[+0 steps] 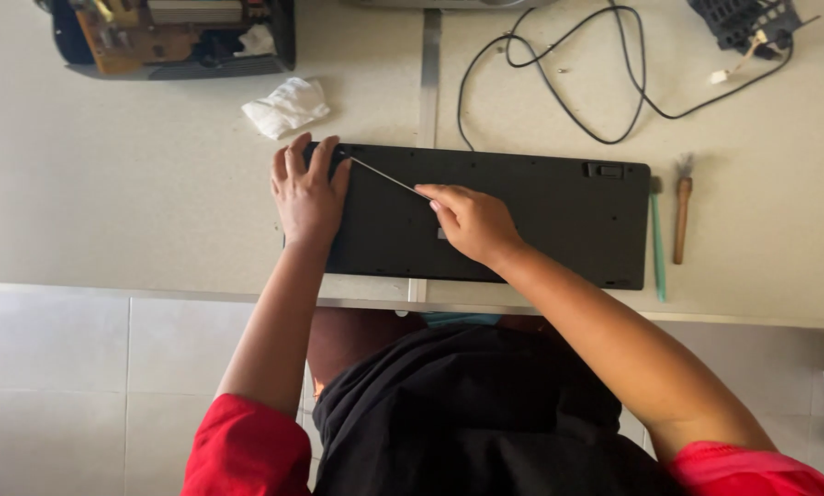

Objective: Disassembling a computer keyboard by removing keycaps and prying open the casing with a screwdriver

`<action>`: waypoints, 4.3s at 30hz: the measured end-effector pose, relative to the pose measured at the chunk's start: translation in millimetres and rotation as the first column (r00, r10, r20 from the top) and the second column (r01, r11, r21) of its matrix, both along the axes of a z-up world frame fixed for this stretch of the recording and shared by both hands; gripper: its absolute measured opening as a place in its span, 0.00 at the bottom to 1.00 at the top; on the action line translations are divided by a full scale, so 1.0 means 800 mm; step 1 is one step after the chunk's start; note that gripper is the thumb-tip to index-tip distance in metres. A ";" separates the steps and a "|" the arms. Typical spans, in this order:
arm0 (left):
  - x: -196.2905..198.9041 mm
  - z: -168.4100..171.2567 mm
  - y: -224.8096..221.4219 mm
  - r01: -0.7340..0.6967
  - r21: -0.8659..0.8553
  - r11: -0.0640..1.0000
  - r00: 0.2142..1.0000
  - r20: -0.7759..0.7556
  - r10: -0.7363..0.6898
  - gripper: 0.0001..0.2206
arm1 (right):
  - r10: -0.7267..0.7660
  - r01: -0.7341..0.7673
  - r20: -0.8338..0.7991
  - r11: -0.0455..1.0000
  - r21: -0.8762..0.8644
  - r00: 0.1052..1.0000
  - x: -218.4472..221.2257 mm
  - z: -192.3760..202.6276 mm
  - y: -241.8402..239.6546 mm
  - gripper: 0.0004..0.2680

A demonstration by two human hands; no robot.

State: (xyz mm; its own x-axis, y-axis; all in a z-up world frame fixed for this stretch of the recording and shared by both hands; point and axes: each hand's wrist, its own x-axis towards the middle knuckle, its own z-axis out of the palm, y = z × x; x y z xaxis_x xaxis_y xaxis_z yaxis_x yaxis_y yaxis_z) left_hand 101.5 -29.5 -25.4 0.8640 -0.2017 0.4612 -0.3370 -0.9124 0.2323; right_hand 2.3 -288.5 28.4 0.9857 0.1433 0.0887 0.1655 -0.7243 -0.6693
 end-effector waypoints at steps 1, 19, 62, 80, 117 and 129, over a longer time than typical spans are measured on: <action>0.000 -0.001 -0.001 0.007 -0.003 1.000 1.000 -0.003 -0.007 0.18 | -0.007 0.007 -0.003 1.000 -0.003 1.000 -0.001 0.001 -0.001 0.13; 0.009 -0.006 -0.025 -0.163 0.101 0.981 0.986 -0.030 0.167 0.17 | -0.615 0.465 -0.331 0.773 -0.431 0.716 -0.016 0.089 -0.215 0.19; -0.001 0.018 -0.009 -0.244 -0.193 0.950 0.947 -0.260 0.191 0.18 | -0.739 0.689 -0.094 0.660 -0.300 0.667 -0.044 -0.013 -0.264 0.18; 0.009 0.010 0.003 -0.272 -0.117 0.955 0.931 -0.281 0.231 0.13 | -0.674 0.725 -0.268 0.639 0.256 0.689 -0.053 -0.017 -0.280 0.08; -0.090 -0.019 -0.457 0.462 -0.108 0.881 0.830 -0.297 -0.472 0.25 | -0.422 0.435 -0.197 0.900 0.028 0.885 -0.074 0.025 -0.295 0.14; -0.114 0.010 -0.445 0.472 -0.214 0.855 0.877 0.018 -0.479 0.08 | -0.684 0.841 -0.508 0.319 0.437 0.524 -0.147 -0.018 -0.268 0.07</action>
